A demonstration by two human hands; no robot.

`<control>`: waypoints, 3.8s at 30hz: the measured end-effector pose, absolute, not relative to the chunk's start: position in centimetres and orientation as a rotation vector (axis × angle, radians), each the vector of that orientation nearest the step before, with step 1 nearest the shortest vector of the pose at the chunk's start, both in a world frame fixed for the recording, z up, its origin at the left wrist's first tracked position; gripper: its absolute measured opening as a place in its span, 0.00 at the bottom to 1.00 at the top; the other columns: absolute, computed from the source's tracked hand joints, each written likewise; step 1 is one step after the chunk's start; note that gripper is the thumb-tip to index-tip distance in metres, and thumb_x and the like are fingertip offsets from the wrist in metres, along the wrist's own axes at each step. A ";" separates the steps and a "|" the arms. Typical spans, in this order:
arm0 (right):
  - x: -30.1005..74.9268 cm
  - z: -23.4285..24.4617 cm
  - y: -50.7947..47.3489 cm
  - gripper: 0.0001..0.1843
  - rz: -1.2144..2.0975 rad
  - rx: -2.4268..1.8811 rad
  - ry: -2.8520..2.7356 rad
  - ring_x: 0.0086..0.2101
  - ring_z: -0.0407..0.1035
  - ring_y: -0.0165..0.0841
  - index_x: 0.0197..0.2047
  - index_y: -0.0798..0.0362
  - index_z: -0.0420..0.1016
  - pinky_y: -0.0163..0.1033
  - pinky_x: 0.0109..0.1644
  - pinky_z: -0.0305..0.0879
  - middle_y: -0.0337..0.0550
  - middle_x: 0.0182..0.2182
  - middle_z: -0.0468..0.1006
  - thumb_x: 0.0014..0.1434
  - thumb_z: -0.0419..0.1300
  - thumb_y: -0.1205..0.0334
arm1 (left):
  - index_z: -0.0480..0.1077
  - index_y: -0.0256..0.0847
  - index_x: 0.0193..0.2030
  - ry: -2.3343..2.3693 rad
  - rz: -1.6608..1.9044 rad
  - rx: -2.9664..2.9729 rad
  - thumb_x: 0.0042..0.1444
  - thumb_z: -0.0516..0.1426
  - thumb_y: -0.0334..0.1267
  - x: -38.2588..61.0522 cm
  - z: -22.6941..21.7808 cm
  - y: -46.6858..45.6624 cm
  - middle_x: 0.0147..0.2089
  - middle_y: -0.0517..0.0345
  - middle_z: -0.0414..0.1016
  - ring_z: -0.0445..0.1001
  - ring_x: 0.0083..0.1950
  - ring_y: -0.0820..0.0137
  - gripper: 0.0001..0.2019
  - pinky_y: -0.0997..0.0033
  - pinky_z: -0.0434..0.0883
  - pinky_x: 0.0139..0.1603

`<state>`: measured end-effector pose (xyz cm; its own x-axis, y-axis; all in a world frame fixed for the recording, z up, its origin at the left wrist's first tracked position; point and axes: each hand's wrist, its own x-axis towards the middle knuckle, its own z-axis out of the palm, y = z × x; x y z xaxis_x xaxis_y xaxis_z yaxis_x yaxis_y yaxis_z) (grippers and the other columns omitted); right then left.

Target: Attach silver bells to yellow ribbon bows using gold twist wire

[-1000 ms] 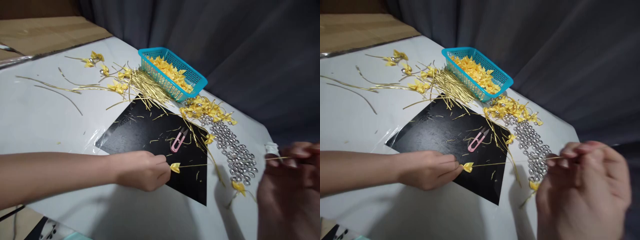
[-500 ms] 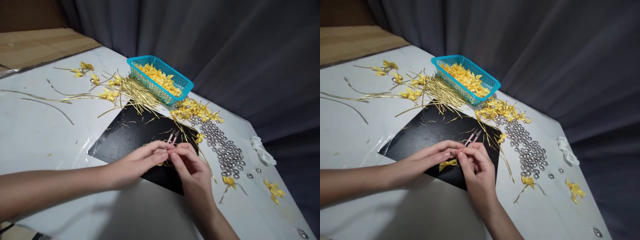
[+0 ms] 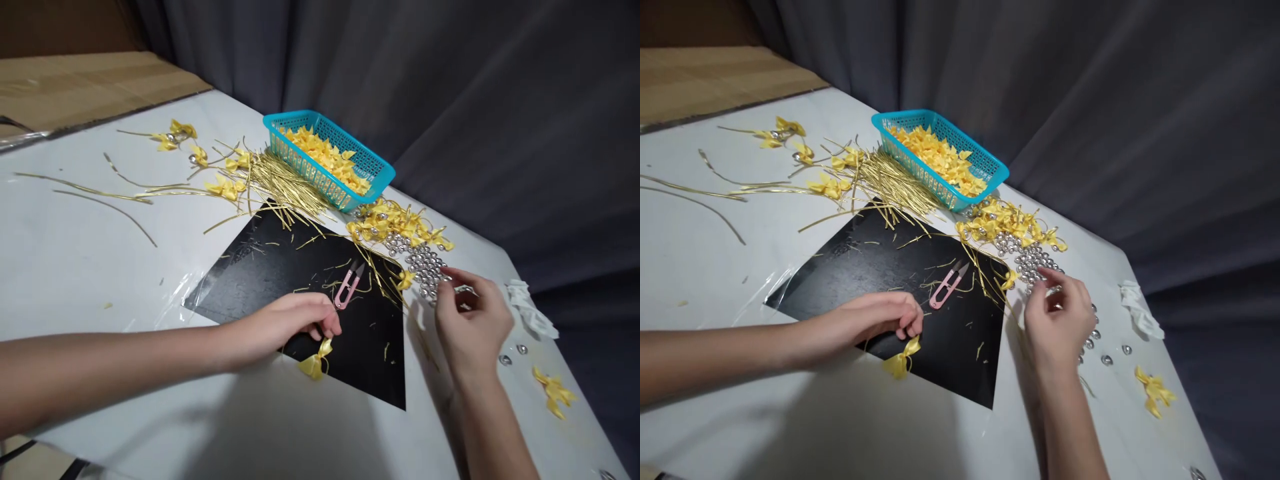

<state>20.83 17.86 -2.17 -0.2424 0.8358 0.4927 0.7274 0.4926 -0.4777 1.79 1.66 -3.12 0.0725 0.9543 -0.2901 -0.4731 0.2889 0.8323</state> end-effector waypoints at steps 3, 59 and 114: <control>22.1 -2.9 20.3 0.19 0.371 -1.564 -2.307 0.19 0.58 0.27 0.40 0.56 0.75 0.36 0.25 0.55 0.41 0.26 0.71 0.45 0.58 0.55 | 0.62 0.37 0.24 0.849 1.207 0.484 0.54 0.51 0.36 1.5 -3.0 1.8 0.27 0.58 0.69 0.68 0.30 0.75 0.10 0.74 0.65 0.36; 16.4 -2.5 10.3 0.15 2.213 -1.071 -1.194 0.09 0.50 0.15 0.38 0.52 0.72 0.22 0.11 0.55 0.46 0.34 0.80 0.46 0.68 0.60 | 0.59 0.39 0.28 1.135 1.062 0.871 0.58 0.50 0.37 1.1 -2.9 2.1 0.18 0.72 0.49 0.46 0.19 0.80 0.09 0.77 0.44 0.18; 20.2 1.7 11.7 0.07 0.957 -0.783 -1.786 0.24 0.69 0.25 0.38 0.46 0.79 0.32 0.26 0.67 0.42 0.31 0.76 0.58 0.59 0.64 | 0.64 0.39 0.34 1.416 1.144 1.677 0.63 0.47 0.36 0.6 -3.1 1.3 0.38 0.57 0.67 0.64 0.44 0.71 0.08 0.71 0.60 0.48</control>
<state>20.25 11.70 1.71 -0.3628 0.8271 0.4293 0.1007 0.4928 -0.8643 0.59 1.32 -3.06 0.0342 0.9780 0.2058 0.4064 -0.2017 0.8912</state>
